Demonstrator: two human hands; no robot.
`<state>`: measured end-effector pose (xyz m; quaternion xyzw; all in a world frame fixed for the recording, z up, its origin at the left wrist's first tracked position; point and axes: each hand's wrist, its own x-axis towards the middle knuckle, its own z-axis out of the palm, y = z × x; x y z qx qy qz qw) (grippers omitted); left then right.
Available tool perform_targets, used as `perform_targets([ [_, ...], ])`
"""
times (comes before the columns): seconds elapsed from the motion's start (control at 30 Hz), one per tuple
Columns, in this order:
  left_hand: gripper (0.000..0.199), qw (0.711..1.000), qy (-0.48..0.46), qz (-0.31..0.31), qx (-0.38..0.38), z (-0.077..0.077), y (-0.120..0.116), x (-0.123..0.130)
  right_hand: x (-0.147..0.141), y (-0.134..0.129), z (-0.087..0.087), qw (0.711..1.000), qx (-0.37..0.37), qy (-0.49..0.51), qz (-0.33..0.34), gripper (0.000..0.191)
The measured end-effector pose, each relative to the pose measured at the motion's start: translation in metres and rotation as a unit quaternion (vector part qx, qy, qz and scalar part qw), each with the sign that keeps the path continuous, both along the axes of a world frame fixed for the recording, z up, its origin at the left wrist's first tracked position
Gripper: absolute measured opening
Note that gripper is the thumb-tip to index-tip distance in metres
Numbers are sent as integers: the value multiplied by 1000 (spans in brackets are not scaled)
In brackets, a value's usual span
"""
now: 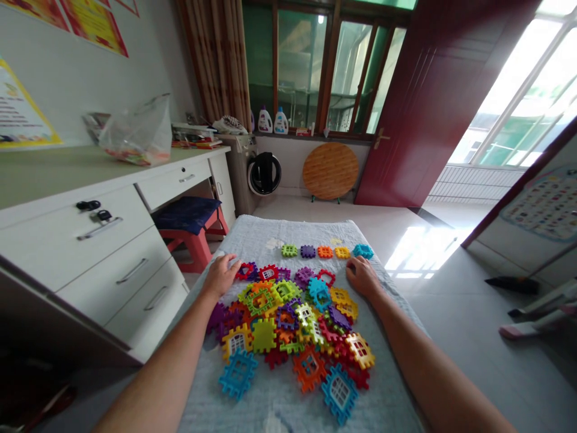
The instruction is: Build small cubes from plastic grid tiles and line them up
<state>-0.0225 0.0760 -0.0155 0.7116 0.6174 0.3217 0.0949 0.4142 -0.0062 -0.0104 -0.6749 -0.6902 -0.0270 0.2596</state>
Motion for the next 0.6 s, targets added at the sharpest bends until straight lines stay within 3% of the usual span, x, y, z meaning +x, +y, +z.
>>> perform_targets([
  [0.6,53,999,-37,-10,-13,0,0,0,-4,-2,2,1000,-5,-26,-2,13],
])
